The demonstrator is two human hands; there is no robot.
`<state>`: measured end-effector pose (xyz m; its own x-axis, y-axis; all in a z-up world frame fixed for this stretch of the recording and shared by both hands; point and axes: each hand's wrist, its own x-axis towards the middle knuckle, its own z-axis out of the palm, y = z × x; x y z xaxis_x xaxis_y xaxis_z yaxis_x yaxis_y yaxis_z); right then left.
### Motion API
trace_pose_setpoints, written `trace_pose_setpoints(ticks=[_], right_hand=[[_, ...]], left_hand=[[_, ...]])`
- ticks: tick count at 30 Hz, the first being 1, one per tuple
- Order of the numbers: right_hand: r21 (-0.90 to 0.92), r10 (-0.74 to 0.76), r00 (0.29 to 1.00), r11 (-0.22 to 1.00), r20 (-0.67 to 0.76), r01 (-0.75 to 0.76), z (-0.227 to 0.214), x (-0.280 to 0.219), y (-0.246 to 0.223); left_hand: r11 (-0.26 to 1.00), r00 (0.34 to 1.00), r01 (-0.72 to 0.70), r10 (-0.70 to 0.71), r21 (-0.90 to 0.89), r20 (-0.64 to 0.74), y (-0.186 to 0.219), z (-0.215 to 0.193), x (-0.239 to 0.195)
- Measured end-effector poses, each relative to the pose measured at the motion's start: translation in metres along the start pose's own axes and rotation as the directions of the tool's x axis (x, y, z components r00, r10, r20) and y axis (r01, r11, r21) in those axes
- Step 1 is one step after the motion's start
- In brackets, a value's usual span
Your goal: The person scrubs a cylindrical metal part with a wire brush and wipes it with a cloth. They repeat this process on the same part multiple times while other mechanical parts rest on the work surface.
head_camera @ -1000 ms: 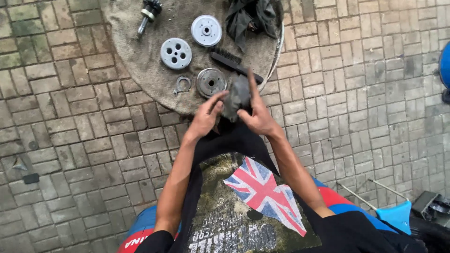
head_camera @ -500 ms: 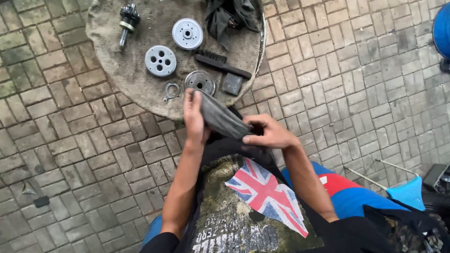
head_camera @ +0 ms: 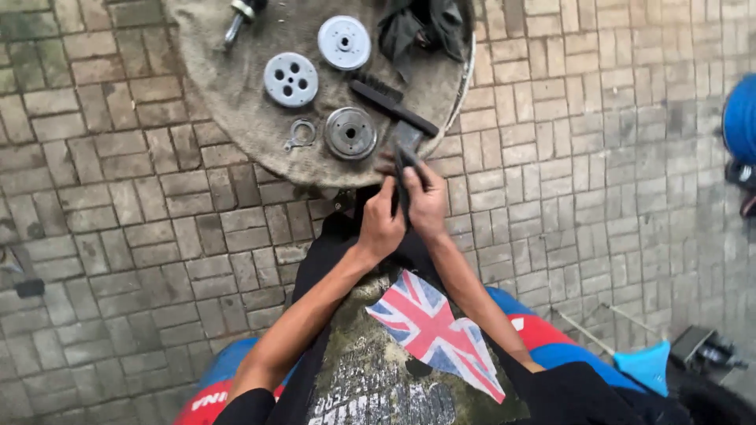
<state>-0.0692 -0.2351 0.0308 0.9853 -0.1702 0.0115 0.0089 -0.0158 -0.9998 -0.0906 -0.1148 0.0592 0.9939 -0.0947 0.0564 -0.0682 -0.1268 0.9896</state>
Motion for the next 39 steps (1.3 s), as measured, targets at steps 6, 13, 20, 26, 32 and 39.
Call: trace_pose_setpoints(ticks=[6,13,20,26,32,39], right_hand=[[-0.438,0.169,0.971,0.896,0.169,-0.080,0.016,0.037,0.039],[-0.843,0.468,0.780,0.521,0.415,0.135,0.016,0.080,0.068],[-0.850,0.591,0.655,0.504,0.471,0.155,0.043,0.087,0.057],[-0.801,0.574,0.571,0.511,0.588,0.311,0.051,0.100,0.059],[-0.745,0.574,0.480,0.450,0.663,0.492,0.030,0.100,0.026],[-0.735,0.539,0.499,0.507,0.678,0.451,0.048,0.087,0.036]], left_hand=[[0.969,0.969,0.193,-0.213,0.153,0.128,-0.020,-0.038,0.015],[0.883,0.991,-0.055,0.104,0.466,-0.081,-0.079,-0.090,0.036],[0.839,0.992,-0.034,-0.039,0.543,0.123,-0.088,-0.107,0.080],[0.860,0.994,-0.100,0.064,0.501,0.089,-0.120,-0.099,0.092],[0.881,0.991,-0.131,0.100,0.456,0.091,-0.152,-0.099,0.096],[0.909,0.996,-0.091,0.090,0.406,0.023,-0.138,-0.099,0.085]])
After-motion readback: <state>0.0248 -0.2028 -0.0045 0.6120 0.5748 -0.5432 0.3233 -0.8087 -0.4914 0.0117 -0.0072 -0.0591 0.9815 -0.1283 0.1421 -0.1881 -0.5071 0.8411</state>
